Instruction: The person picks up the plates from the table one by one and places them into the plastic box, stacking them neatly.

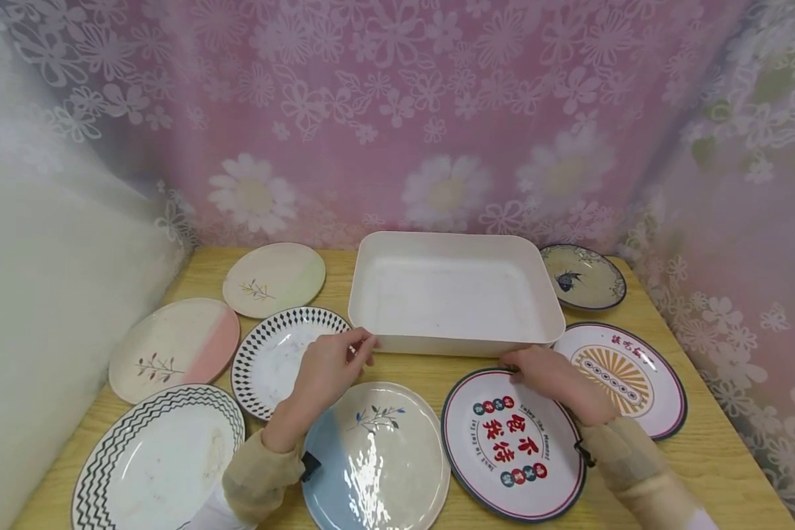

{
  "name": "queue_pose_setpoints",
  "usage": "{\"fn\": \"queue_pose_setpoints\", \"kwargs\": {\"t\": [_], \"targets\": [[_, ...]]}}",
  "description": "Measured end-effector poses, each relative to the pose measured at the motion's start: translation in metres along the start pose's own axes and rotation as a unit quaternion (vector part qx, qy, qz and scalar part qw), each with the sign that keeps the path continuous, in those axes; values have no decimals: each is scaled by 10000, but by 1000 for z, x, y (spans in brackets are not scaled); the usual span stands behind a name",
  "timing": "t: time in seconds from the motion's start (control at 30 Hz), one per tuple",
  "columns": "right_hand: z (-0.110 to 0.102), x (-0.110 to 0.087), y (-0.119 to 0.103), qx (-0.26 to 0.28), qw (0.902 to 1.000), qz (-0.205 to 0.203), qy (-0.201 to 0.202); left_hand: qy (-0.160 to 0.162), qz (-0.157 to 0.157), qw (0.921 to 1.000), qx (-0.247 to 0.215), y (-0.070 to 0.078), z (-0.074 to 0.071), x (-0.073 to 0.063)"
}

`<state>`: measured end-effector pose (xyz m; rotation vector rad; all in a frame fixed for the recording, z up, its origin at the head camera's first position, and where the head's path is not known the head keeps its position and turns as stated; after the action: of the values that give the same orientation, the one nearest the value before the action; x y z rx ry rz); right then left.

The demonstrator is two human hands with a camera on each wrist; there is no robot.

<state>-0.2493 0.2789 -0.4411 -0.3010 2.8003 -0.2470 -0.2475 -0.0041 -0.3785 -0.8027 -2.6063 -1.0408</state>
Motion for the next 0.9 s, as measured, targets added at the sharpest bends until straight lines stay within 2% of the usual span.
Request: {"fn": "queue_pose_setpoints", "kwargs": {"t": [0.37, 0.57, 0.9], "targets": [[-13, -14, 5, 274, 9995, 113, -127, -102, 30, 9998, 155, 1, 5, -1], [-24, -21, 5, 169, 9998, -32, 121, -125, 41, 9998, 168, 2, 4, 0], [-33, -30, 15, 50, 9995, 163, 272, -183, 10, 9997, 180, 1, 7, -2]]}}
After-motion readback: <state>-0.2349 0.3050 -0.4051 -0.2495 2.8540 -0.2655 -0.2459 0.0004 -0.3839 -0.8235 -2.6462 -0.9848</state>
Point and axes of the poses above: each hand's wrist, its own x-axis towards the middle knuckle, its own z-axis out of the palm, y = z × x, the point moved 10 cm from there along x, towards the middle knuckle, and after that the axes turned 12 degrees about z, right-handed, at the moved point
